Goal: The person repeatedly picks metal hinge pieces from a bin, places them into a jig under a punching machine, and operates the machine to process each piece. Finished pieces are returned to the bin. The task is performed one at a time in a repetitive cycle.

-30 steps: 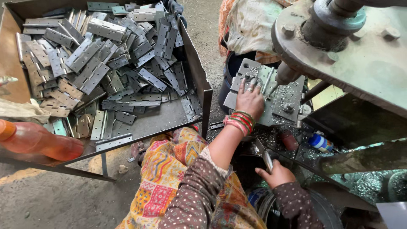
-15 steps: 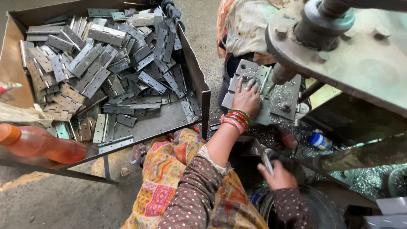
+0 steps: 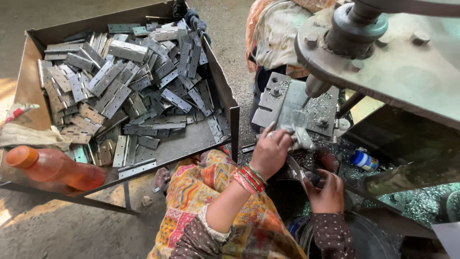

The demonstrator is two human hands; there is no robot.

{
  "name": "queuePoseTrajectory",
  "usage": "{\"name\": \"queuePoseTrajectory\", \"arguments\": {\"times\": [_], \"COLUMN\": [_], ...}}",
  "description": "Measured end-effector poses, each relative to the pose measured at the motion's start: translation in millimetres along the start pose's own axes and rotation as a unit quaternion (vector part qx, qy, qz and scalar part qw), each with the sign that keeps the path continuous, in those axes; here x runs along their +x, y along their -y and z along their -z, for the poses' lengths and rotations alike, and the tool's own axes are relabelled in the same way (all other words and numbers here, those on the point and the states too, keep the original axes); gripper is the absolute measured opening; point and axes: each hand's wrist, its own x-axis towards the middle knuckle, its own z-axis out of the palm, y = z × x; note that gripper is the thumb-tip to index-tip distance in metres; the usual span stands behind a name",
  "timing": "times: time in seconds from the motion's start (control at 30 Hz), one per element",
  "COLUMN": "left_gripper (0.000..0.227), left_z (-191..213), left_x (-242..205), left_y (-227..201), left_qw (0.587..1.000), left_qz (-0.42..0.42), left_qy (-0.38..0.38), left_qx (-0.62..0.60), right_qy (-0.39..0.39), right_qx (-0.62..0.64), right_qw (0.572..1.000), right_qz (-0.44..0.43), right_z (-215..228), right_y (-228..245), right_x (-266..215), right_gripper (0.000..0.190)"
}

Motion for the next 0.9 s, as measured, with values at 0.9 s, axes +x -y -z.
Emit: {"name": "queuePoseTrajectory", "arguments": {"times": [0.9], "left_gripper": [0.048], "left_z": [-49], "left_x": [20], "left_y": [9], "left_qw": [0.964], "left_qz": [0.101], "left_qy": [0.153], "left_qx": [0.194], "right_qy": [0.011], "right_qx": [-0.038], "right_qw": [0.999], "right_qz": [0.014], "right_z": [-5], "right_y": [-10], "right_x": [-6], "right_gripper": [0.039]}}
